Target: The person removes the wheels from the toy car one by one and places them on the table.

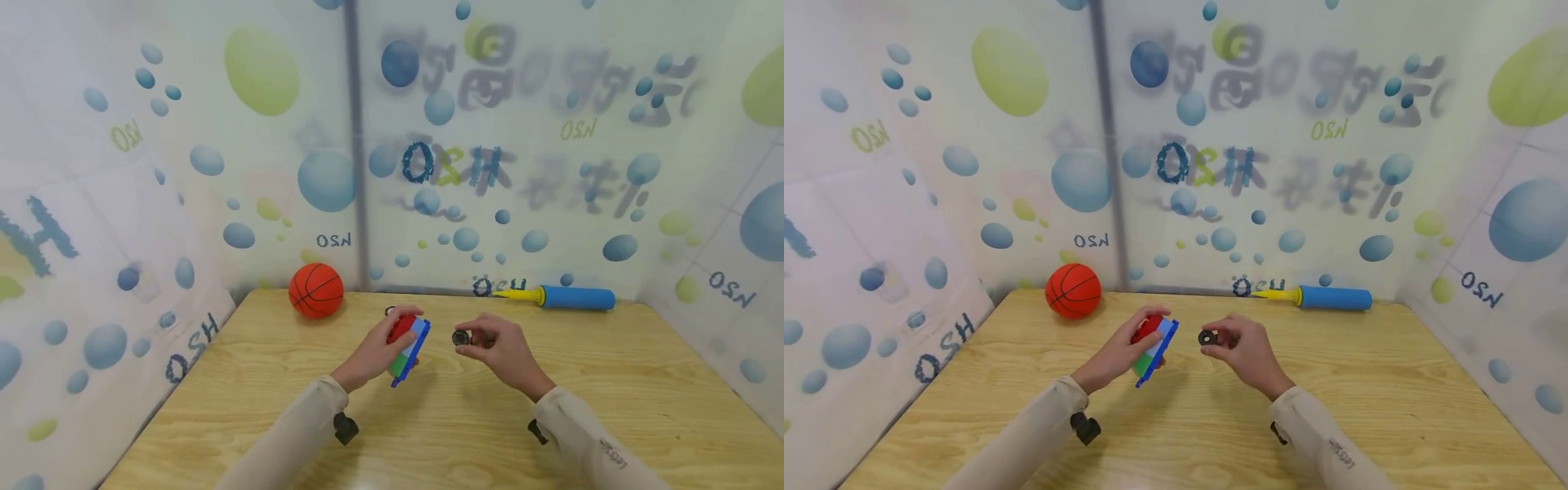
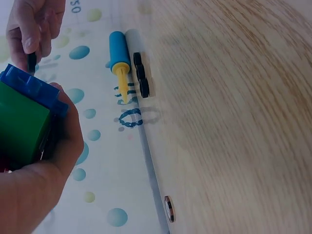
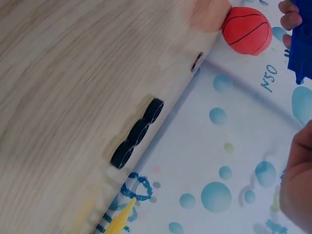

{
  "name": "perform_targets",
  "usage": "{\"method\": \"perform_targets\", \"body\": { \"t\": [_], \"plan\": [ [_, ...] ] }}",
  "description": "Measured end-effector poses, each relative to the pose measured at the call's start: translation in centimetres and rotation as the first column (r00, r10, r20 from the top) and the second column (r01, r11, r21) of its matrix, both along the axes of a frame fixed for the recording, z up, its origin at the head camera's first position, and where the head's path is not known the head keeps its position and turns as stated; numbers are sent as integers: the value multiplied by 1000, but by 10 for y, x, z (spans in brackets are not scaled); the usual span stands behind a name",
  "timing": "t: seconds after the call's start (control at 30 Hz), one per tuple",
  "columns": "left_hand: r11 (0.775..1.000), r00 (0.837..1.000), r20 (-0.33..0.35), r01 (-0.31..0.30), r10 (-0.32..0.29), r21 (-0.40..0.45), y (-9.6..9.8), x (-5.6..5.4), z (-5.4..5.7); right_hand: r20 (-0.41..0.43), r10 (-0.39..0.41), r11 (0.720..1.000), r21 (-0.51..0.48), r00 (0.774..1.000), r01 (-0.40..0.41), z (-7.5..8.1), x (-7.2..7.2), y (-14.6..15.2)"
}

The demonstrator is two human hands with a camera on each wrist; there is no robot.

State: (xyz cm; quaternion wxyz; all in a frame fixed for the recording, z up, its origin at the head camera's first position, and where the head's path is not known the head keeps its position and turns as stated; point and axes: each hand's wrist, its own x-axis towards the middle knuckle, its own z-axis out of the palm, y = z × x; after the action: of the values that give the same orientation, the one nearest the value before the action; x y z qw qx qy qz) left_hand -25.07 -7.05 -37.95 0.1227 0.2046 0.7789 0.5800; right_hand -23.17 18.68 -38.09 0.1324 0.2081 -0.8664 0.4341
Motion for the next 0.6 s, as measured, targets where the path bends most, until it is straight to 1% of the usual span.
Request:
{"method": "perform_targets", "body": {
  "t": [0.17,0.27,0.47,0.6],
  "plan": [
    [1000,1000,10,-18,19,-4,-3,-2,-2,24,-24,1000,10,999,24,-2,-1,9],
    [1000,1000,23,-14,14,0,-4,-3,-3,31,-38,999,28,999,37,-2,-1,13],
    [1000,999,32,-4,4,0,-4,-2,-1,7,-37,998,50,999,37,-1,-3,21],
    [1000,999,41,-3,3,-3,-5,-2,-3,-7,-41,995,92,999,41,-2,-4,28]
  ]
}}
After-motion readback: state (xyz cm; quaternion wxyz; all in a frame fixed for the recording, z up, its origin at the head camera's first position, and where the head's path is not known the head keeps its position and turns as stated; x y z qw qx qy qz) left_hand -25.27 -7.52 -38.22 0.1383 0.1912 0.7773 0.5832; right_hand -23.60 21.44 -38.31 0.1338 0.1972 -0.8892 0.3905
